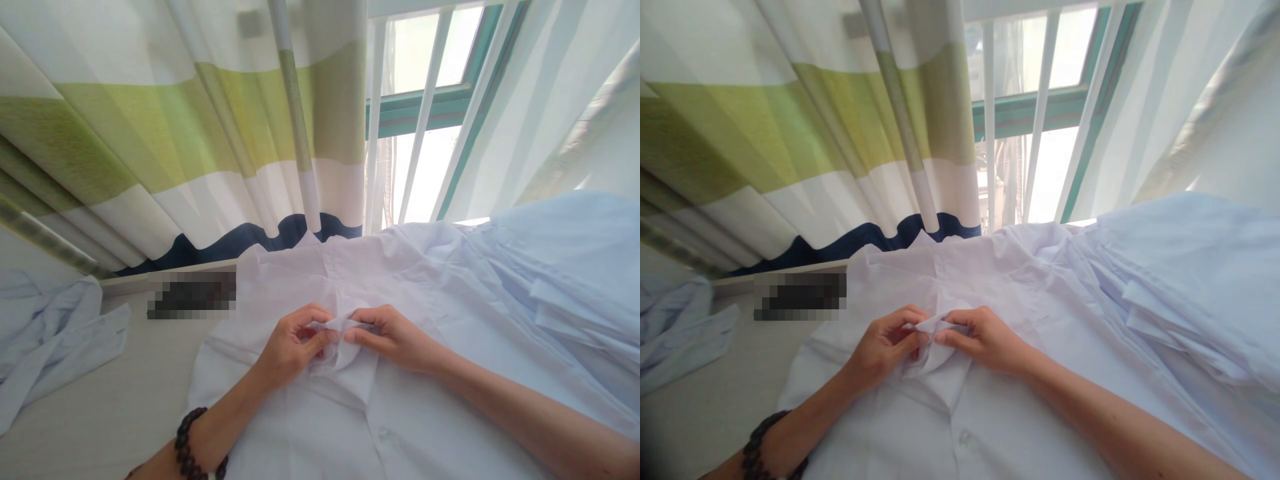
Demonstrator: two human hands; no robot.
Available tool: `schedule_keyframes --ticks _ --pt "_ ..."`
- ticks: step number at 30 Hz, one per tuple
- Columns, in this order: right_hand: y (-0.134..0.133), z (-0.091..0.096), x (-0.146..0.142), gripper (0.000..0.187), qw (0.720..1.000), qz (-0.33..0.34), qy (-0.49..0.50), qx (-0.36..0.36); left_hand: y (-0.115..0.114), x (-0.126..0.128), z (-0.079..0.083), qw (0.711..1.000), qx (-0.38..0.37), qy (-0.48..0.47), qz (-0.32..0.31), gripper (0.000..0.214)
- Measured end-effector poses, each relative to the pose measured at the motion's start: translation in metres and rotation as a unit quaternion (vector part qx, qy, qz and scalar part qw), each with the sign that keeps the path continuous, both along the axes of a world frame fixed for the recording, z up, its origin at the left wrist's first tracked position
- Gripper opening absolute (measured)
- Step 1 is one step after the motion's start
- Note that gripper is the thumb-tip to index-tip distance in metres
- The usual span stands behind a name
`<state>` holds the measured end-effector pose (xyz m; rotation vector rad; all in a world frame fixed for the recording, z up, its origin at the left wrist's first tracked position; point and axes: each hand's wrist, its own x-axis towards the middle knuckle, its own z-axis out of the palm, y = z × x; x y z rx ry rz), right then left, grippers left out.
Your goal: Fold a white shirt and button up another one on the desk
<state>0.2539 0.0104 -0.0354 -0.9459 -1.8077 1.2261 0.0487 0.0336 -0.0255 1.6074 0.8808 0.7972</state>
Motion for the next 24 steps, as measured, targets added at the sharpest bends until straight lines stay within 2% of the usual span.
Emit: schedule_keyframes --ticks 6,15,24 --pt "0.0004 0.0035 0.0020 0.027 0.999 0.023 0.038 -0.028 0.0021 -0.0014 -0.0047 0.996 -0.083 0.008 -0.015 0.022" --pt "-0.0012 0.0030 0.0017 0.031 1.000 0.017 0.011 -0.015 0.0016 0.0002 -0.0027 0.995 -0.096 -0.008 -0.004 0.018" --pt "-0.0001 0.0062 0.0033 0.036 0.999 0.045 0.001 -0.013 0.0002 0.0017 -0.0048 0.996 -0.057 -0.011 0.061 0.015"
